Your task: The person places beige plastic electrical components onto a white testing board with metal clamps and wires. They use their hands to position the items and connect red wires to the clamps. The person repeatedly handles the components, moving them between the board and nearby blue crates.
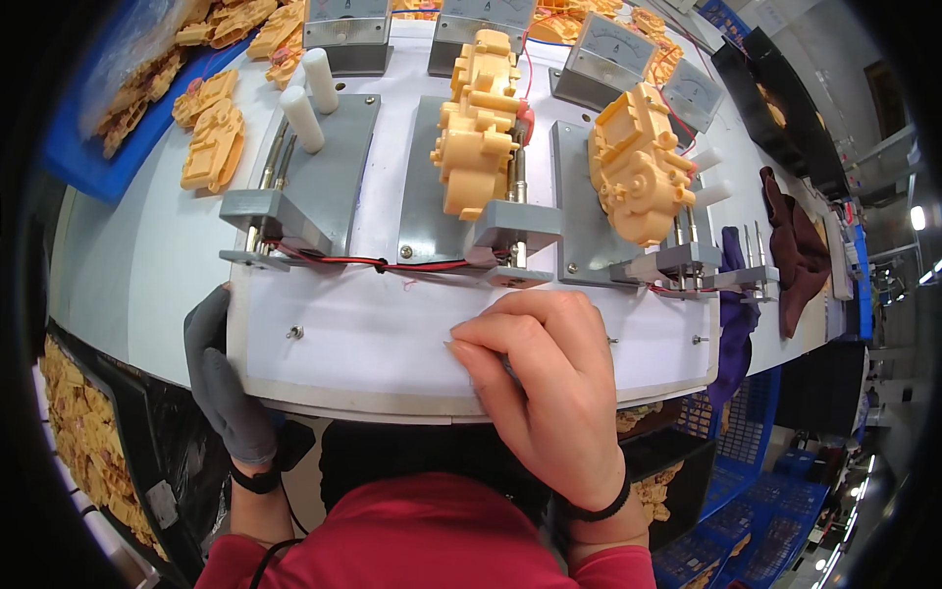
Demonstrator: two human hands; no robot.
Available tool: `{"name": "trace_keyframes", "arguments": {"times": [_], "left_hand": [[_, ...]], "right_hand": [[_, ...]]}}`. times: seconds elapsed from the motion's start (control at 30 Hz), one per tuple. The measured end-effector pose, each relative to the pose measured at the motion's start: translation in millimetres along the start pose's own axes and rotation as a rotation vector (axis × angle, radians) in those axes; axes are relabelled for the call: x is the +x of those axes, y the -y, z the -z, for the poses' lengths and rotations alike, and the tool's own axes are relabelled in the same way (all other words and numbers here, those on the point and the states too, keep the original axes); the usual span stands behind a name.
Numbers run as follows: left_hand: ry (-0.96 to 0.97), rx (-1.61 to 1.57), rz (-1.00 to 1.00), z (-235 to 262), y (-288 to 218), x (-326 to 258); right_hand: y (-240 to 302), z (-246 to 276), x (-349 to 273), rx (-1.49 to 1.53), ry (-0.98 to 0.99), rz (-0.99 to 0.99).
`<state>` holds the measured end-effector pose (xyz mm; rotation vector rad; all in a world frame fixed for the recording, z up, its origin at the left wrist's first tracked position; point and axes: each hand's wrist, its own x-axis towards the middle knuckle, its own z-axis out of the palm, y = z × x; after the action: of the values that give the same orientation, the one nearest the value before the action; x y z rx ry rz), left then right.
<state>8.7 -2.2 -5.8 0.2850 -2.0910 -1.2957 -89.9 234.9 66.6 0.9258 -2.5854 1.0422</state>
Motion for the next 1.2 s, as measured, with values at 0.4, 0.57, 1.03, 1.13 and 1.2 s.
{"name": "trace_keyframes", "arguments": {"times": [0.4,0.57,1.03,1.13,1.2], "left_hand": [[0.112,-0.086,0.059,7.1,-9.1,17.1],[0.119,-0.155,0.091,29.1,-54.4,49.8],[0.797,0.869,-0.809,-58.6,-171.3,166.2],[0.867,0.964,-0.672,-70.4,-168.1,174.7],[0.906,0.985,-0.636,-74.7,-167.7,178.5]], "right_hand": [[-12.1,-1.6,-3.5,0.394,-0.295,-0.051],[-3.9,-5.9,5.8,0.494,-0.289,-0.017],[-8.7,-2.1,6.2,0.593,-0.295,0.093],[-6.8,-3.6,5.9,0.636,-0.269,0.098],[-7.4,-3.3,5.7,0.633,-0.269,0.113]]}}
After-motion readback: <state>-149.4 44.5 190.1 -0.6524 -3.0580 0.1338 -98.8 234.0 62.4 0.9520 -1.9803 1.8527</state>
